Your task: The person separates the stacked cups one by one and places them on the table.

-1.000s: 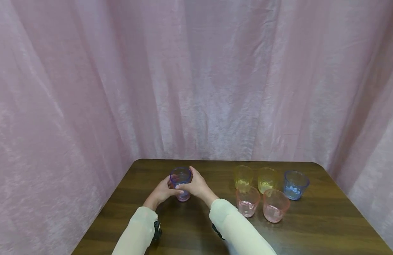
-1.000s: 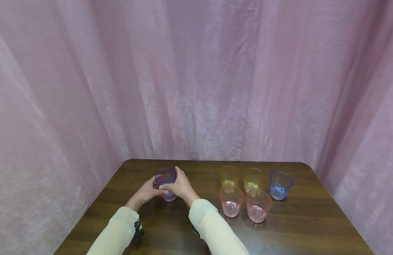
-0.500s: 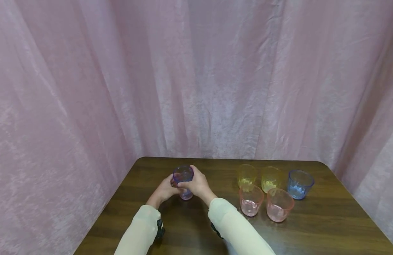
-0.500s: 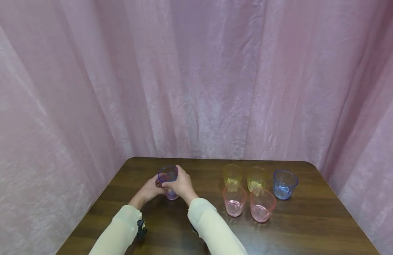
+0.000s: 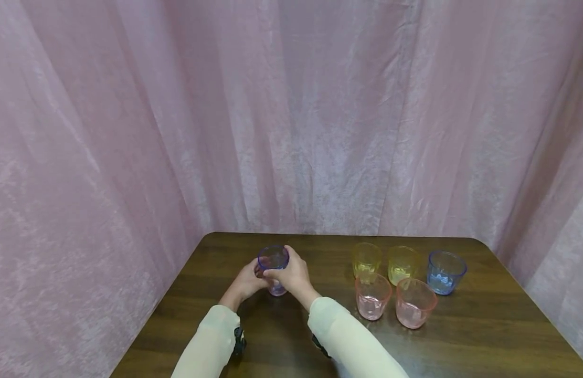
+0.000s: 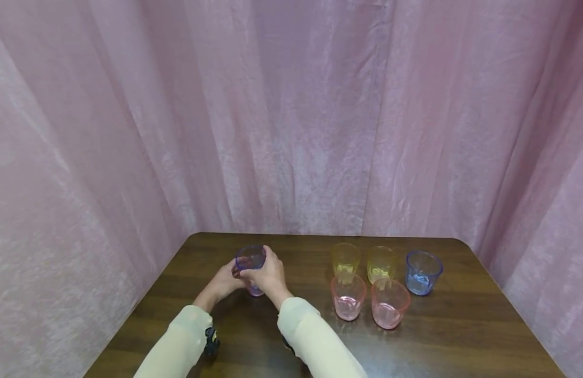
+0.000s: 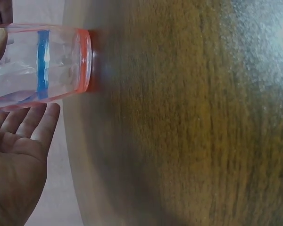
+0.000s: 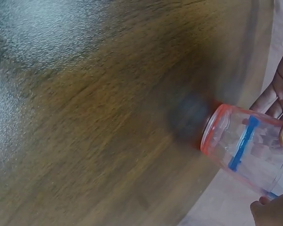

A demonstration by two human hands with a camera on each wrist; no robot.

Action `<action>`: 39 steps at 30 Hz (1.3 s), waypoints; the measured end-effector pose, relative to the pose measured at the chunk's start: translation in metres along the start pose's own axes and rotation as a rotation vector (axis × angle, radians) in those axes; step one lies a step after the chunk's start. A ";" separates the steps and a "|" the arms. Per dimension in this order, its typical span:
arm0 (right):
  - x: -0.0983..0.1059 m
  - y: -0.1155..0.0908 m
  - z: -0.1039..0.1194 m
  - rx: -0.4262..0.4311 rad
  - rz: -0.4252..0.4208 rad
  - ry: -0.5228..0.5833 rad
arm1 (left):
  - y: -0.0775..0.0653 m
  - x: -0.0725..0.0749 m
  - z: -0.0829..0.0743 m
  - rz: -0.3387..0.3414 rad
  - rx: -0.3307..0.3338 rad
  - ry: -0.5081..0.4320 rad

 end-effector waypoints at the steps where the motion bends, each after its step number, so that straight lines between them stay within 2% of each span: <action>1: 0.000 0.000 0.000 0.000 -0.001 -0.002 | 0.000 -0.001 0.000 0.004 -0.008 -0.001; 9: 0.006 0.003 0.013 0.007 0.009 0.045 | -0.002 -0.001 -0.003 0.044 -0.006 -0.031; 19: 0.023 0.001 0.038 0.045 0.068 0.094 | -0.001 0.000 -0.004 0.015 0.043 0.011; 31: 0.047 -0.005 0.058 0.028 0.083 0.100 | 0.001 -0.001 -0.001 0.022 0.030 -0.008; 39: 0.071 -0.008 0.077 0.040 0.088 0.087 | 0.002 0.000 -0.003 0.015 0.004 -0.005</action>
Point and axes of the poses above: each hand's wrist, its own y-axis towards the middle knuckle, its own x-axis out of the back of the hand, z = x × y, the point moved 5 cm from there along y, towards the middle knuckle, and after that the axes turned 12 degrees about y, right-handed, at the moved point
